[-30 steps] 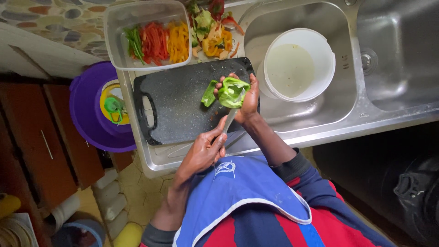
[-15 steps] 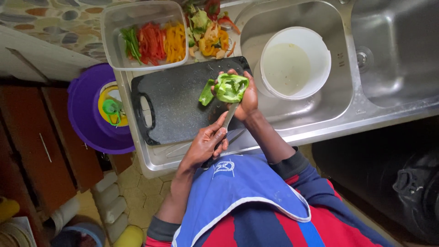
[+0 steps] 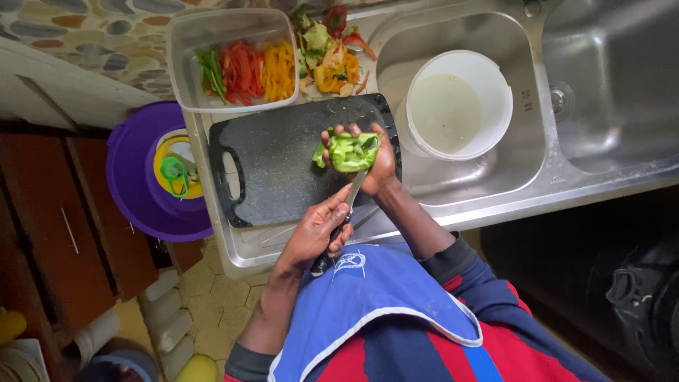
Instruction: The person washes a green bell pepper in a bowl of water, then places it on a cutting board. They use a knife to slice the pepper into thin strips, occasionally moving the cut pieces aside. The person continues slicing the remaining parts of the pepper.
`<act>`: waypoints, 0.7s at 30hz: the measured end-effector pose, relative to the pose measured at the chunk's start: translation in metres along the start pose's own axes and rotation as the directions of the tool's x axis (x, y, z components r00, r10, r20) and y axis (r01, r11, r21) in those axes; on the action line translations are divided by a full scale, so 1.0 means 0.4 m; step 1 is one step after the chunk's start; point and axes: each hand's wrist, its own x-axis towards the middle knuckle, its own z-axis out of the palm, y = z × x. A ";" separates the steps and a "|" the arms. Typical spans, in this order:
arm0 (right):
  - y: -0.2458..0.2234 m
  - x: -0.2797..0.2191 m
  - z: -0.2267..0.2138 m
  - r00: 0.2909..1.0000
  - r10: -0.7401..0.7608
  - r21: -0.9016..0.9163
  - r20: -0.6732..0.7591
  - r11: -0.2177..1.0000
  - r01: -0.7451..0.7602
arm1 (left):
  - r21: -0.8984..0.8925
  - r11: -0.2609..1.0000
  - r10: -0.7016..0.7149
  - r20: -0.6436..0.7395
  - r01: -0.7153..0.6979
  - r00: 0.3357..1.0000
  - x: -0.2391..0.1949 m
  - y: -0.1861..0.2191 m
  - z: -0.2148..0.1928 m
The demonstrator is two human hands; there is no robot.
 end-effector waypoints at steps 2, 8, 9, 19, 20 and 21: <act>0.030 0.013 -0.029 1.000 0.024 -0.003 0.003 1.000 -0.024 | -0.047 0.996 -0.073 -0.016 0.072 0.997 0.024 -0.016 -0.008; 0.103 0.032 -0.082 0.997 0.076 -0.021 0.006 0.997 -0.076 | -0.040 0.990 -0.142 -0.107 0.139 0.984 0.077 -0.004 -0.017; 0.113 0.033 -0.097 0.998 0.068 -0.017 0.006 0.998 -0.068 | -0.030 0.990 -0.143 -0.102 0.140 0.985 0.084 -0.001 -0.020; 0.034 0.031 -0.023 0.988 -0.130 -0.028 -0.086 0.991 0.129 | 0.032 0.994 -0.107 0.031 0.106 0.994 -0.007 0.076 0.014; 0.040 0.018 0.011 0.977 -0.165 -0.066 -0.136 0.985 0.157 | 0.135 0.991 -0.019 -0.053 0.026 0.998 -0.007 0.090 0.014; 0.046 0.006 0.045 0.962 -0.201 -0.105 -0.185 0.977 0.184 | 0.242 0.969 0.078 -0.126 -0.045 0.989 -0.007 0.104 0.014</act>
